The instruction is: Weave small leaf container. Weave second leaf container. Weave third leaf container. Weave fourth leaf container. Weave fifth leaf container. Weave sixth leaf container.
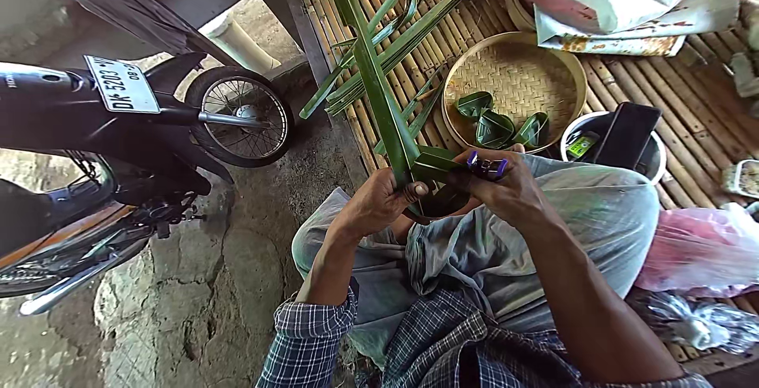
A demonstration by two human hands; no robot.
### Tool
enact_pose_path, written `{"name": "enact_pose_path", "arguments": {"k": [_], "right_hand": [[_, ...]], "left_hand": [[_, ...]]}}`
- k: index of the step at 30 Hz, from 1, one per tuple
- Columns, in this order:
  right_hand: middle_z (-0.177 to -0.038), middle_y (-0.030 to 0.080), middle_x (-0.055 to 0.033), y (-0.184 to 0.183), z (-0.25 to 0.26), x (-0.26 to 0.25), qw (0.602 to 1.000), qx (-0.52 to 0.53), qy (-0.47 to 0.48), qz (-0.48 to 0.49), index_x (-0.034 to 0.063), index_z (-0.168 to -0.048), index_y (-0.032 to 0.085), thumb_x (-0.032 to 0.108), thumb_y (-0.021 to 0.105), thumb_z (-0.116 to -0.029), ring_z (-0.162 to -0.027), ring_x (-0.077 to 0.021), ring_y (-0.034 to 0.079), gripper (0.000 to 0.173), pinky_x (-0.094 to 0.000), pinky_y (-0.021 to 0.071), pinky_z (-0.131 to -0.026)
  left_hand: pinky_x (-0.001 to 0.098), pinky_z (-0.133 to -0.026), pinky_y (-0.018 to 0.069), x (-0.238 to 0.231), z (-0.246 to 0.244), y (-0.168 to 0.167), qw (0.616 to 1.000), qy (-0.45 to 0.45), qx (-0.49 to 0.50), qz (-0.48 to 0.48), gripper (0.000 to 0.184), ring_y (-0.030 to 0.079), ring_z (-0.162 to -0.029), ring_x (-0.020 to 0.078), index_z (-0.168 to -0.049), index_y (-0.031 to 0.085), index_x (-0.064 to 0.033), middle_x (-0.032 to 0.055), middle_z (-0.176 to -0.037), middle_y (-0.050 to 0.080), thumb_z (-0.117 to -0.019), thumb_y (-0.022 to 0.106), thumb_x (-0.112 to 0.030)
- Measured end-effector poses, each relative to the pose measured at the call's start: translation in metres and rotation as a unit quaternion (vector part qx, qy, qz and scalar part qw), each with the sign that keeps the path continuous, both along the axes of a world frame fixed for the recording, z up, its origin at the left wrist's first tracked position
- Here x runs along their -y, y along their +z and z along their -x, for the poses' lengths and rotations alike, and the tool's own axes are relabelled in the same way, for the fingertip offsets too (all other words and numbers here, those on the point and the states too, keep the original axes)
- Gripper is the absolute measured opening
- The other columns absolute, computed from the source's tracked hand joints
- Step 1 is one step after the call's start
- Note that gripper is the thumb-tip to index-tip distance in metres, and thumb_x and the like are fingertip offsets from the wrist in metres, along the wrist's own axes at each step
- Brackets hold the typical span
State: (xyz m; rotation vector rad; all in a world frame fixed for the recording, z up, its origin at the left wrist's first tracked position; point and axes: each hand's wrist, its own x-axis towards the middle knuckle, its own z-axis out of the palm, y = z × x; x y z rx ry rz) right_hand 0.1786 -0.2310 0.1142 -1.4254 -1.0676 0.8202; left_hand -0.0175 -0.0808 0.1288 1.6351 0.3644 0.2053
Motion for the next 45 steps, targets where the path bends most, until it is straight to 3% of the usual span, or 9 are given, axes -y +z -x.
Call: {"name": "enact_pose_path", "arguments": {"k": [10,18,21,24,26,29,33,37,45], "right_hand": [[-0.082,0.073,0.0012,0.003,-0.004,-0.001,0.999,0.026,0.026,0.035,0.0109,-0.1,0.076,0.013,0.074,-0.0936,-0.069,-0.0078,0.069,0.007,-0.0266,0.0607,-0.059],[-0.085,0.074,0.0011,0.006,0.001,-0.003,0.998,0.037,0.032,0.027,0.0105,-0.1,0.075,0.013,0.075,-0.0935,-0.07,-0.0086,0.071,0.007,-0.0278,0.0628,-0.058],[-0.099,0.073,0.0024,0.005,0.006,-0.004,0.999,0.047,-0.011,0.013,0.0144,-0.118,0.071,0.02,0.074,-0.0952,-0.081,-0.0072,0.069,0.024,-0.0264,0.0607,-0.068],[-0.098,0.064,-0.0016,0.008,0.012,0.002,0.996,-0.023,-0.07,0.046,0.0189,-0.14,0.054,0.043,0.064,-0.1003,-0.069,-0.0128,0.06,0.048,-0.0275,0.0521,-0.054],[-0.103,0.065,-0.0032,0.004,0.016,0.01,0.991,-0.083,-0.083,0.067,0.0198,-0.145,0.049,0.052,0.05,-0.1049,-0.07,-0.0146,0.061,0.051,-0.0301,0.0538,-0.058],[-0.103,0.065,-0.0057,-0.001,0.03,0.021,0.977,-0.194,-0.045,0.082,0.0172,-0.141,0.057,0.044,0.039,-0.1098,-0.075,-0.0155,0.062,0.045,-0.0315,0.0562,-0.068],[-0.098,0.069,-0.0099,0.012,0.047,0.029,0.951,-0.286,0.049,0.108,0.0102,-0.125,0.065,0.034,0.044,-0.1107,-0.076,-0.0167,0.064,0.035,-0.0295,0.056,-0.069],[-0.102,0.071,-0.0122,0.022,0.051,0.025,0.933,-0.329,0.042,0.141,0.0103,-0.132,0.059,0.027,0.055,-0.1074,-0.08,-0.0193,0.069,0.03,-0.0281,0.0585,-0.068],[-0.097,0.071,-0.0067,0.019,0.052,0.014,0.966,-0.223,-0.002,0.129,0.0132,-0.121,0.066,0.026,0.074,-0.0963,-0.077,-0.0165,0.067,0.029,-0.0275,0.0571,-0.067]], "left_hand": [[0.0323,-0.068,0.0624,0.002,0.0,0.003,1.0,0.012,-0.022,0.004,0.037,0.072,-0.078,0.0152,-0.104,0.069,-0.005,0.0068,-0.088,0.073,-0.1106,0.042,-0.03],[0.0259,-0.057,0.0555,0.004,-0.002,-0.002,0.993,0.094,0.016,-0.063,0.025,0.067,-0.065,0.0099,-0.092,0.071,-0.0092,0.0025,-0.077,0.071,-0.1033,0.053,-0.023],[0.0252,-0.057,0.0571,0.005,-0.003,-0.003,0.98,0.137,0.058,-0.129,0.024,0.068,-0.064,0.0081,-0.09,0.071,-0.0096,0.0001,-0.075,0.071,-0.1022,0.053,-0.02],[0.0243,-0.065,0.0576,0.001,0.0,-0.009,0.956,0.178,0.122,-0.198,0.021,0.066,-0.071,0.0045,-0.096,0.069,-0.0083,-0.0026,-0.08,0.069,-0.103,0.052,-0.019],[0.0238,-0.07,0.0577,-0.003,0.002,-0.013,0.935,0.211,0.159,-0.237,0.021,0.066,-0.075,0.0023,-0.097,0.067,-0.0085,-0.0042,-0.083,0.068,-0.1044,0.052,-0.021],[0.023,-0.076,0.0587,-0.006,0.008,-0.015,0.912,0.243,0.177,-0.278,0.022,0.067,-0.082,0.0,-0.101,0.068,-0.0094,-0.0065,-0.089,0.07,-0.1058,0.051,-0.023],[0.0202,-0.079,0.0571,-0.005,0.007,-0.011,0.886,0.231,0.205,-0.346,0.024,0.066,-0.086,-0.0028,-0.104,0.066,-0.0083,-0.0067,-0.093,0.069,-0.1071,0.05,-0.027],[0.0316,-0.091,0.0588,-0.004,0.004,-0.002,0.882,0.163,0.235,-0.375,0.03,0.07,-0.101,0.0101,-0.114,0.067,-0.0011,0.0061,-0.107,0.073,-0.1059,0.05,-0.025],[0.0383,-0.089,0.0622,0.002,0.001,-0.001,0.889,0.137,0.253,-0.355,0.027,0.074,-0.101,0.0179,-0.112,0.066,-0.0022,0.0092,-0.111,0.075,-0.1072,0.05,-0.024]]}}
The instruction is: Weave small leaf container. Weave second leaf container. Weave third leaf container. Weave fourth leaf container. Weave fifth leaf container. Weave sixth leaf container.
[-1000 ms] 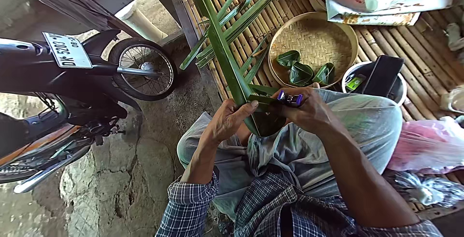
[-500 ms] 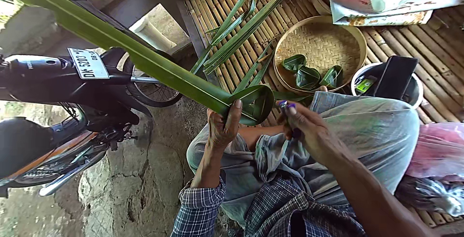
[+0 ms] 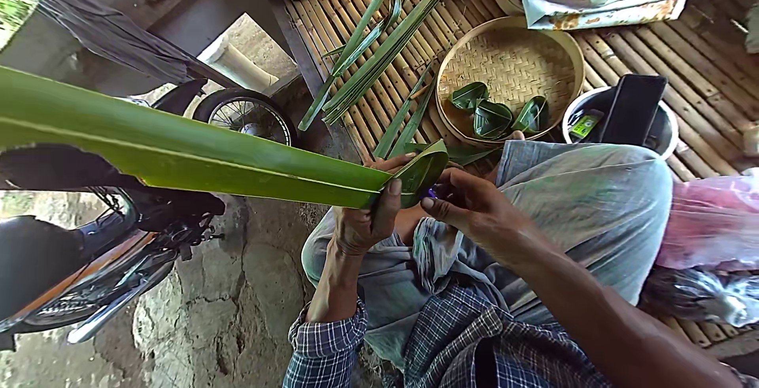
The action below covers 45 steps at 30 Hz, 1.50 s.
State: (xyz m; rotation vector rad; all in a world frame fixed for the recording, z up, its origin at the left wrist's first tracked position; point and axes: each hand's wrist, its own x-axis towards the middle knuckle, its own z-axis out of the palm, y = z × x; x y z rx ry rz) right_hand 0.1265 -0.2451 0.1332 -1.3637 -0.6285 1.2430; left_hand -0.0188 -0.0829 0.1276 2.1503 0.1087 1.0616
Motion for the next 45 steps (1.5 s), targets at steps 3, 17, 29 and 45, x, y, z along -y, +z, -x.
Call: {"name": "enact_pose_path", "arguments": {"k": [3,17,29,45], "right_hand": [[-0.098,0.072,-0.006,0.002,-0.001,0.0,1.0,0.003,0.003,-0.01,0.014,-0.119,0.069,0.027,0.076,-0.095,-0.078,-0.0162,0.068,0.028,-0.0278,0.0581,-0.068],[-0.105,0.069,-0.0096,0.019,0.009,-0.008,0.997,-0.065,-0.035,0.039,0.011,-0.121,0.058,0.021,0.069,-0.1001,-0.079,-0.0213,0.073,0.026,-0.034,0.0656,-0.066],[-0.097,0.072,-0.0022,0.026,-0.004,-0.007,0.998,0.035,0.041,-0.035,0.0164,-0.119,0.071,0.014,0.077,-0.0927,-0.072,-0.0124,0.068,0.027,-0.0263,0.0611,-0.064],[-0.085,0.074,0.0091,0.024,-0.016,-0.007,0.974,0.211,0.08,-0.027,0.0223,-0.099,0.077,0.027,0.081,-0.0882,-0.077,-0.0018,0.07,0.013,-0.0257,0.0603,-0.068]], "left_hand": [[0.0344,-0.089,0.0623,0.0,0.002,0.002,1.0,0.015,0.008,-0.006,0.027,0.073,-0.101,0.0134,-0.116,0.065,-0.0052,0.005,-0.112,0.075,-0.1081,0.05,-0.026],[0.0379,-0.094,0.0577,0.0,-0.001,-0.003,0.995,0.002,-0.035,-0.095,0.032,0.071,-0.109,0.0224,-0.116,0.07,0.0005,0.015,-0.121,0.073,-0.1049,0.05,-0.022],[0.0439,-0.092,0.0627,0.005,0.005,0.011,0.998,-0.045,0.013,0.031,0.027,0.073,-0.109,0.0274,-0.119,0.065,-0.0058,0.0109,-0.121,0.073,-0.1091,0.048,-0.025],[0.0479,-0.098,0.0586,0.003,0.004,0.018,0.995,-0.061,-0.006,0.082,0.032,0.07,-0.112,0.0304,-0.118,0.066,-0.0025,0.0138,-0.118,0.073,-0.1083,0.049,-0.028]]}}
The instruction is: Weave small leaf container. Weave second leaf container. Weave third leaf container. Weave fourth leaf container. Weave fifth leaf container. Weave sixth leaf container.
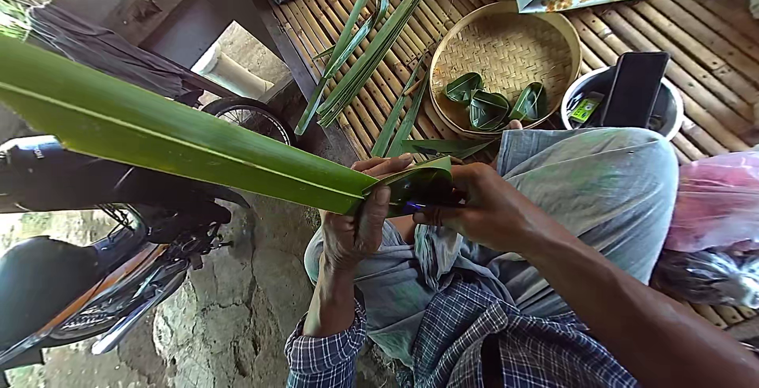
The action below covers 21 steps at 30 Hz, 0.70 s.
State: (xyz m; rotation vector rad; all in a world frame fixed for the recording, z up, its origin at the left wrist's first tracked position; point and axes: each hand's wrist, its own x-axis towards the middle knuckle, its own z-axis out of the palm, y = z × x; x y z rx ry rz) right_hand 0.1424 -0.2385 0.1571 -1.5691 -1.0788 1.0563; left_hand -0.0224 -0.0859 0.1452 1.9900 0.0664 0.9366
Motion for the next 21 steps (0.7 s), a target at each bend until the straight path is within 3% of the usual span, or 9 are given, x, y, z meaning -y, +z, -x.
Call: {"name": "enact_pose_path", "arguments": {"k": [3,8,11,14,17,19,21], "right_hand": [[-0.085,0.074,0.0092,-0.002,-0.001,-0.001,1.0,0.013,-0.006,0.016,0.0229,-0.098,0.077,0.027,0.082,-0.0878,-0.077,-0.0025,0.069,0.012,-0.0274,0.0605,-0.068],[-0.077,0.072,0.0097,-0.005,0.004,-0.001,0.995,0.077,-0.063,0.031,0.0224,-0.087,0.075,0.022,0.084,-0.083,-0.071,-0.0019,0.067,0.01,-0.0306,0.0572,-0.065],[-0.087,0.073,0.0102,-0.011,0.005,-0.001,0.996,0.065,-0.057,-0.013,0.0215,-0.099,0.074,0.021,0.081,-0.0859,-0.079,-0.0001,0.068,0.015,-0.0269,0.0593,-0.071],[-0.102,0.071,0.0036,-0.018,-0.001,0.005,0.998,-0.046,0.0,-0.038,0.0179,-0.119,0.067,0.023,0.073,-0.0951,-0.086,-0.0071,0.069,0.025,-0.0262,0.0617,-0.074],[-0.109,0.069,-0.007,-0.023,-0.003,0.015,0.977,-0.21,-0.045,-0.01,0.0123,-0.13,0.061,0.017,0.071,-0.0964,-0.086,-0.0174,0.068,0.035,-0.0304,0.0602,-0.074],[-0.108,0.067,-0.0088,-0.03,0.0,0.018,0.948,-0.3,-0.101,-0.018,0.012,-0.133,0.057,0.017,0.072,-0.0951,-0.08,-0.0165,0.064,0.041,-0.0284,0.0572,-0.07],[-0.103,0.066,-0.0077,-0.033,0.01,0.016,0.911,-0.377,-0.161,-0.05,0.0135,-0.131,0.059,0.02,0.074,-0.0923,-0.068,-0.0119,0.057,0.043,-0.025,0.0517,-0.062]], "left_hand": [[0.0478,-0.098,0.0587,0.001,-0.001,0.0,1.0,0.018,-0.015,-0.008,0.035,0.071,-0.112,0.0298,-0.118,0.068,-0.0009,0.0141,-0.118,0.073,-0.1087,0.048,-0.028],[0.0481,-0.097,0.0594,0.003,-0.005,-0.003,1.0,0.002,-0.015,0.003,0.035,0.071,-0.11,0.0302,-0.119,0.065,-0.0004,0.0147,-0.117,0.073,-0.1085,0.048,-0.03],[0.048,-0.097,0.0598,0.003,-0.006,-0.003,1.0,0.013,-0.017,-0.004,0.034,0.072,-0.11,0.0302,-0.118,0.064,-0.0002,0.015,-0.117,0.074,-0.1086,0.048,-0.029],[0.0435,-0.097,0.0594,-0.001,-0.006,-0.006,0.998,0.048,-0.011,-0.026,0.033,0.072,-0.11,0.0244,-0.119,0.066,-0.0003,0.0119,-0.118,0.074,-0.1086,0.048,-0.027],[0.0307,-0.094,0.0591,-0.001,-0.003,-0.011,0.993,0.117,0.016,-0.008,0.028,0.071,-0.106,0.0089,-0.119,0.065,-0.0115,-0.0028,-0.115,0.074,-0.1085,0.05,-0.032],[0.026,-0.089,0.0588,0.002,-0.003,-0.017,0.984,0.17,0.039,0.039,0.022,0.069,-0.097,0.0019,-0.116,0.064,-0.0201,-0.0115,-0.105,0.072,-0.1068,0.053,-0.036],[0.0281,-0.089,0.0578,0.007,-0.007,-0.023,0.976,0.189,0.064,0.088,0.022,0.068,-0.096,0.0026,-0.115,0.066,-0.0229,-0.0118,-0.102,0.071,-0.106,0.053,-0.039]]}}
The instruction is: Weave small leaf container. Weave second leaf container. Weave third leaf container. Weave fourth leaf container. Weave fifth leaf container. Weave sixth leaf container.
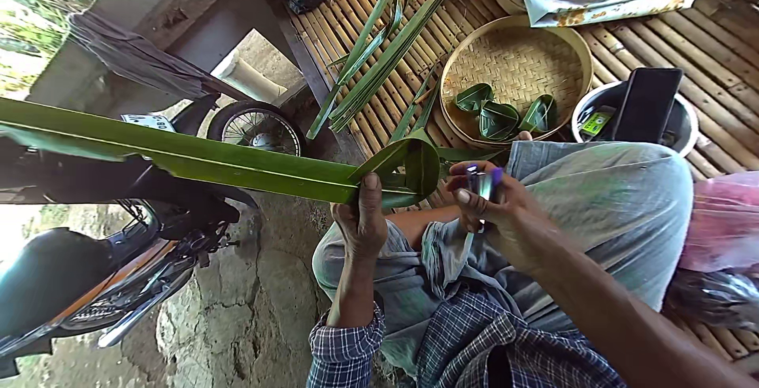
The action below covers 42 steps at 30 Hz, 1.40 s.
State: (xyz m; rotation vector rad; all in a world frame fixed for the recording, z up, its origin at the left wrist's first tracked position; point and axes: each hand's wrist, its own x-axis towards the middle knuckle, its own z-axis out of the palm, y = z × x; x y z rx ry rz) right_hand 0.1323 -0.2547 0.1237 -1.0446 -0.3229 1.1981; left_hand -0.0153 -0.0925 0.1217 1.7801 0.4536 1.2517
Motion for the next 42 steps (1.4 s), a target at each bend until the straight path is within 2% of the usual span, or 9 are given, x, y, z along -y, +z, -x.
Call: {"name": "enact_pose_path", "arguments": {"k": [5,11,13,15,20,26,29,37,42], "right_hand": [[-0.075,0.057,-0.0049,0.012,0.027,-0.016,0.985,-0.133,-0.069,-0.085,0.0136,-0.129,0.059,0.019,0.078,-0.0896,-0.057,-0.009,0.052,0.044,-0.0256,0.0505,-0.058],[-0.087,0.064,-0.012,0.023,0.034,-0.034,0.978,-0.135,-0.149,-0.062,0.0124,-0.128,0.062,0.022,0.079,-0.0889,-0.063,-0.0134,0.056,0.044,-0.0286,0.0513,-0.06],[-0.091,0.065,-0.0143,0.026,0.04,-0.039,0.971,-0.149,-0.176,-0.061,0.0098,-0.129,0.061,0.018,0.08,-0.0878,-0.067,-0.0159,0.059,0.046,-0.0314,0.0531,-0.063],[-0.1,0.069,-0.0177,0.029,0.044,-0.041,0.968,-0.148,-0.193,-0.052,0.0067,-0.131,0.06,0.013,0.082,-0.0845,-0.079,-0.021,0.067,0.052,-0.0372,0.0589,-0.072],[-0.099,0.071,-0.0209,0.031,0.044,-0.046,0.967,-0.144,-0.206,-0.035,0.0004,-0.122,0.063,0.004,0.082,-0.0834,-0.085,-0.0255,0.071,0.042,-0.0431,0.0613,-0.081],[-0.088,0.069,-0.0178,0.026,0.031,-0.043,0.97,-0.125,-0.204,-0.04,0.0019,-0.116,0.064,0.002,0.079,-0.0849,-0.067,-0.0182,0.063,0.034,-0.0323,0.0551,-0.061],[-0.099,0.071,-0.0173,0.025,0.021,-0.04,0.972,-0.105,-0.206,-0.046,0.0051,-0.124,0.061,0.0,0.078,-0.0853,-0.078,-0.0213,0.069,0.043,-0.0366,0.0603,-0.069],[-0.091,0.068,-0.0149,0.025,0.02,-0.045,0.974,-0.089,-0.194,-0.076,0.0079,-0.124,0.061,0.006,0.08,-0.0862,-0.065,-0.0157,0.061,0.043,-0.0298,0.0532,-0.058],[-0.082,0.063,-0.0172,0.022,0.038,-0.048,0.965,-0.138,-0.199,-0.1,0.0,-0.117,0.057,0.0,0.079,-0.0858,-0.059,-0.0152,0.056,0.038,-0.0293,0.051,-0.056]], "left_hand": [[0.0314,-0.093,0.0572,0.023,-0.023,-0.008,0.992,0.0,0.078,0.101,0.025,0.069,-0.101,0.0064,-0.116,0.069,-0.0227,-0.0073,-0.105,0.073,-0.1039,0.057,-0.041],[0.0412,-0.098,0.0557,0.045,-0.037,-0.01,0.959,-0.016,0.137,0.247,0.038,0.067,-0.112,0.0215,-0.129,0.063,-0.0088,0.012,-0.124,0.069,-0.1039,0.057,-0.037],[0.0241,-0.057,0.055,0.05,-0.042,-0.013,0.963,0.014,0.098,0.251,0.042,0.065,-0.07,0.0105,-0.135,0.06,-0.0099,0.0121,-0.115,0.071,-0.1067,0.049,-0.04],[0.0172,-0.042,0.0423,0.057,-0.047,-0.013,0.96,0.012,0.089,0.266,0.045,0.051,-0.05,0.0041,-0.143,0.056,-0.0134,0.0072,-0.098,0.071,-0.108,0.047,-0.04],[0.019,-0.067,0.0524,0.06,-0.045,-0.015,0.966,-0.017,0.065,0.248,0.052,0.064,-0.086,0.0054,-0.149,0.051,-0.0116,0.0045,-0.129,0.066,-0.1065,0.048,-0.041],[0.0392,-0.09,0.0587,0.055,-0.036,-0.013,0.943,-0.04,0.154,0.293,0.023,0.07,-0.099,0.0189,-0.112,0.069,-0.0046,0.0122,-0.106,0.073,-0.095,0.069,-0.019],[0.0374,-0.081,0.0616,0.05,-0.033,0.001,0.934,0.012,0.16,0.32,0.016,0.073,-0.083,0.017,-0.099,0.071,-0.0023,0.012,-0.089,0.074,-0.0841,0.076,-0.002],[0.0416,-0.081,0.0617,0.05,-0.039,0.014,0.929,0.01,0.164,0.332,0.015,0.073,-0.084,0.0219,-0.101,0.071,0.0016,0.0173,-0.092,0.073,-0.0863,0.074,0.002],[0.0286,-0.046,0.0531,0.061,-0.048,0.014,0.921,0.023,0.16,0.354,0.004,0.06,-0.051,0.017,-0.094,0.066,0.0065,0.0186,-0.072,0.064,-0.093,0.066,0.002]]}}
